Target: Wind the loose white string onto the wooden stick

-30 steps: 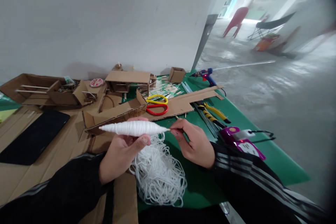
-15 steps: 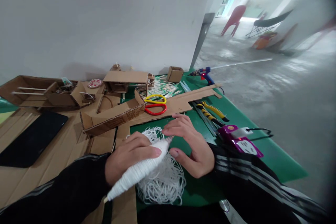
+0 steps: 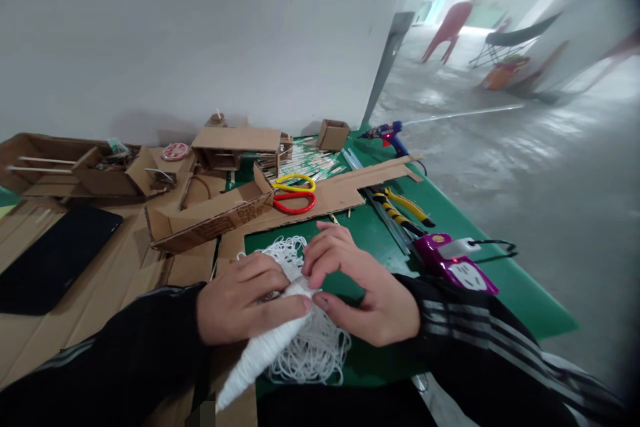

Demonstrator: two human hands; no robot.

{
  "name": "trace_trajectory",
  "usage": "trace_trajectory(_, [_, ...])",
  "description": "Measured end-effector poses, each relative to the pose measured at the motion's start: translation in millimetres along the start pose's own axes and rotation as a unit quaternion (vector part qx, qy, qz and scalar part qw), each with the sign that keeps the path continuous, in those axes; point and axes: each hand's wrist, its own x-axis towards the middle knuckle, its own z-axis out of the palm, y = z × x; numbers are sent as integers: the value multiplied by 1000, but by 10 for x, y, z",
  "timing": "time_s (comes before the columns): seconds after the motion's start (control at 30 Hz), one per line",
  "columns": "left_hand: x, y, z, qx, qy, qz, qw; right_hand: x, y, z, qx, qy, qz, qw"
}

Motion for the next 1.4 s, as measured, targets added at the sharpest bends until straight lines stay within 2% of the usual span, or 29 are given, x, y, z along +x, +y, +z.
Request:
trace_trajectory(0.3, [-23,20,10,18,-10,-23,1000,-1,17,-35,-16,-43,-7,999])
trace_trajectory(0.43, [-36,18,15,39,-27,-11,999,2,30,-43,-32,-64,-15,997])
trace_trajectory(0.7, [-28,7,26,46,-31,-10,998,-13,38,-18,-15,-75,11,997])
trace_trajectory(1.2, [-4,5,1,20,-13,-29,999,20,64,-33,-1,-61,-24,998])
trace_trajectory(1.4, [-44,-24,41,34,-33,-36,998,49,115,-11,27,-26,-32,999])
